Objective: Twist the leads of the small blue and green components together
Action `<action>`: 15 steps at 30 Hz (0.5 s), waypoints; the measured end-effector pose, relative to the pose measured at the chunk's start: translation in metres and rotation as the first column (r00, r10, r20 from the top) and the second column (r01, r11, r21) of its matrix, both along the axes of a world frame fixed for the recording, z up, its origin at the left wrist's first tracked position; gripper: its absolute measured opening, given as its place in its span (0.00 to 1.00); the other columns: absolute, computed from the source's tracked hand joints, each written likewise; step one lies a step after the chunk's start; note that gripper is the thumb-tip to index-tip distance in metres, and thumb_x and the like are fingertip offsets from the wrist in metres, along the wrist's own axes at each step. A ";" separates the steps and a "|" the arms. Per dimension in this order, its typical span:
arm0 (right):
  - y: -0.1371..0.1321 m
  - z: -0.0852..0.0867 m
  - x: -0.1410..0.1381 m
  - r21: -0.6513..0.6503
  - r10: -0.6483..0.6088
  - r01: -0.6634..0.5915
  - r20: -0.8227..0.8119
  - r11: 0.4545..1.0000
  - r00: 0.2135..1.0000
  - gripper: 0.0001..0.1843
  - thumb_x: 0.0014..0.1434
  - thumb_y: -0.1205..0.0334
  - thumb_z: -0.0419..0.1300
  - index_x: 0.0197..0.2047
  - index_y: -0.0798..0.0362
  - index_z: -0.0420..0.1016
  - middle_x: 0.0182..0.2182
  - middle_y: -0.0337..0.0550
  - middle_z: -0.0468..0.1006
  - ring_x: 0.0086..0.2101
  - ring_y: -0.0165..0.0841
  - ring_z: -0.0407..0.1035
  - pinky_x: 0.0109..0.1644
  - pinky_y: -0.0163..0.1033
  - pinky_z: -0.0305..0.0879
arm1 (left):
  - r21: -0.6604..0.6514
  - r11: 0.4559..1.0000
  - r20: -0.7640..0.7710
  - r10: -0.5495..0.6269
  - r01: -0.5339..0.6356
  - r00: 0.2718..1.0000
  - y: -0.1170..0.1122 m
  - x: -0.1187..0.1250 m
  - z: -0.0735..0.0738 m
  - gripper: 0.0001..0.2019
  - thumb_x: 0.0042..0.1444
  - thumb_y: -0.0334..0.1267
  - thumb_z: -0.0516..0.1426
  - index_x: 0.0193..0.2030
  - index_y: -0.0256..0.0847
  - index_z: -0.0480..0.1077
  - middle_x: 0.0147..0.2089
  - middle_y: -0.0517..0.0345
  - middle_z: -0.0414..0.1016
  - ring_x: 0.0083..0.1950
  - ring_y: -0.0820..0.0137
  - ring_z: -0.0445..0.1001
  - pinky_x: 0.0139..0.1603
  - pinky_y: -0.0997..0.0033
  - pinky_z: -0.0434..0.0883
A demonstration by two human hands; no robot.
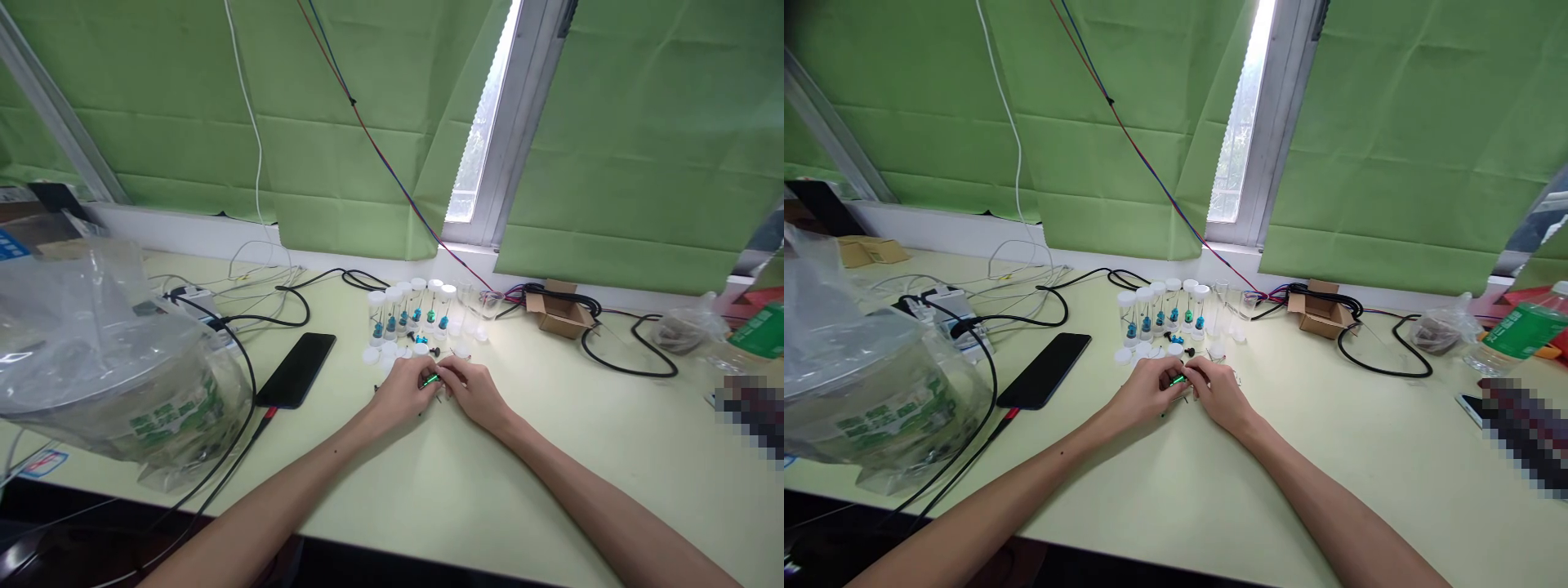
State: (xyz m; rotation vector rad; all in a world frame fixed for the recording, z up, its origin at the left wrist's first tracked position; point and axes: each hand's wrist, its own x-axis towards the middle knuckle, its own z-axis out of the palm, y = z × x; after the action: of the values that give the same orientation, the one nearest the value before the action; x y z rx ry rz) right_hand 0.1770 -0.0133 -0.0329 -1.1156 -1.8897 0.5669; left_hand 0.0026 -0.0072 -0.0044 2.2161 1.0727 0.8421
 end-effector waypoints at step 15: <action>0.001 -0.003 0.000 -0.027 -0.018 0.017 -0.029 0.999 0.999 0.14 0.68 0.54 0.53 0.36 0.51 0.74 0.22 0.35 0.71 0.22 0.29 0.63 0.30 0.34 0.60 | -0.002 1.000 0.028 0.005 -0.005 1.000 0.001 0.002 -0.002 0.07 0.57 0.36 0.55 0.30 0.39 0.71 0.26 0.62 0.69 0.28 0.73 0.62 0.29 0.72 0.56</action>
State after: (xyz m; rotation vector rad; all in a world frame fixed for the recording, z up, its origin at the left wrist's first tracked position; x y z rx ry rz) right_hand 0.1771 -0.0123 -0.0357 -1.1343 -1.8505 0.5975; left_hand 0.0041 -0.0063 -0.0069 2.1948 1.0653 0.8718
